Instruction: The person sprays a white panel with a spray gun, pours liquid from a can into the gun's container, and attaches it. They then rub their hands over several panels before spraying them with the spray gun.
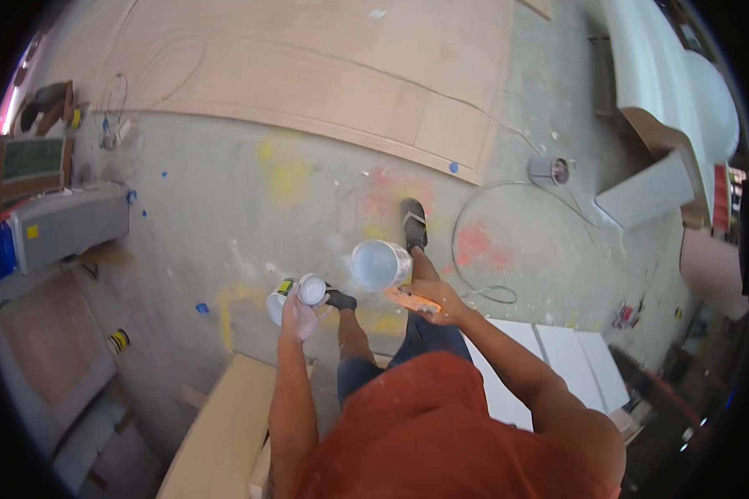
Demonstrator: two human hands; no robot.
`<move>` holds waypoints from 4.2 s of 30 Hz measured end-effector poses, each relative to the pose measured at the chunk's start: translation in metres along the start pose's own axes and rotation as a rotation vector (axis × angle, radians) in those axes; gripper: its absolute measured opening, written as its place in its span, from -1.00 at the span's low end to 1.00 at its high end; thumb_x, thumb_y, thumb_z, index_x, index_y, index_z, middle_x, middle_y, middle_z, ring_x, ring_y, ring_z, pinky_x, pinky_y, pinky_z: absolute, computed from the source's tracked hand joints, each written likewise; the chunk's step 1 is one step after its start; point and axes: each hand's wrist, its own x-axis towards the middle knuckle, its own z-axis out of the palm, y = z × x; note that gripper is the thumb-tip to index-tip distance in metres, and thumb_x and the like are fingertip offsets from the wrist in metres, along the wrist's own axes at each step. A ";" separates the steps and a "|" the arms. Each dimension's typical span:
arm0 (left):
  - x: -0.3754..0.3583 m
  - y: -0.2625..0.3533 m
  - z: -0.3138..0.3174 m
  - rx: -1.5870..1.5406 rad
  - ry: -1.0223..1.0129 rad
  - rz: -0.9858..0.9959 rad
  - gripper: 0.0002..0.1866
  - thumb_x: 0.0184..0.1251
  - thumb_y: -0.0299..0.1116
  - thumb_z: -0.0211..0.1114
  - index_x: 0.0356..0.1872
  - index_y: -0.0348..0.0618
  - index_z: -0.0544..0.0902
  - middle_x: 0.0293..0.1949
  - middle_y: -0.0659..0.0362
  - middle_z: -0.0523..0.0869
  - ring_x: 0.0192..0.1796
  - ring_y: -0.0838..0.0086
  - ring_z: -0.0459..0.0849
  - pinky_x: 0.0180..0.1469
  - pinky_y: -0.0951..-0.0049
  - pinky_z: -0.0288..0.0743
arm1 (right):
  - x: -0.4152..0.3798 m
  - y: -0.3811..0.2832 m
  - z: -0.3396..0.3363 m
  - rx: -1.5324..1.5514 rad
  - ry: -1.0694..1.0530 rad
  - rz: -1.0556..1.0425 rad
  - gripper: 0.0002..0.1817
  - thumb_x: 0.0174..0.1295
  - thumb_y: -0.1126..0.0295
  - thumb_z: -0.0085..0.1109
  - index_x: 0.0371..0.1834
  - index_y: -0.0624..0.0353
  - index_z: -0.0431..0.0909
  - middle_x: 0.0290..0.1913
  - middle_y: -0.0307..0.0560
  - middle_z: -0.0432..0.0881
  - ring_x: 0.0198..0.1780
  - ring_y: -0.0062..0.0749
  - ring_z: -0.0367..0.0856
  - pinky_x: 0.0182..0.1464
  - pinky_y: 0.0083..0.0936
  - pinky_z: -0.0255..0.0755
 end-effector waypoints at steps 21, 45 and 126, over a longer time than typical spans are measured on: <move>0.724 -0.073 0.187 0.286 0.357 0.003 -0.18 0.35 0.42 0.15 0.35 -0.06 0.48 0.18 0.02 0.63 0.06 0.18 0.63 0.07 0.11 0.50 | 0.044 0.368 -0.044 0.070 0.165 0.404 -0.65 0.26 0.38 0.31 0.08 0.27 0.61 -0.17 0.13 0.74 -0.17 0.09 0.74 -0.12 -0.22 0.59; 0.257 -0.167 -0.312 -1.390 0.994 0.731 -0.19 0.52 -0.02 0.19 0.62 -0.08 0.05 0.61 -0.08 0.05 0.64 0.06 0.05 0.50 -0.28 0.19 | 0.139 0.132 0.215 0.027 -0.665 0.042 -0.77 0.25 0.53 0.27 -0.03 0.30 0.64 -0.31 -0.03 0.67 -0.32 -0.28 0.65 -0.22 -0.44 0.49; -0.149 0.064 0.103 0.508 1.429 1.600 -0.81 0.40 -0.57 0.10 -0.24 -0.42 0.70 -0.34 0.10 0.76 -0.34 0.52 0.53 -0.24 0.47 0.41 | 0.180 -0.045 0.081 0.149 -0.440 -0.323 -0.66 0.18 0.51 0.38 0.04 0.26 0.63 -0.13 0.11 0.72 -0.18 0.01 0.72 -0.10 -0.31 0.57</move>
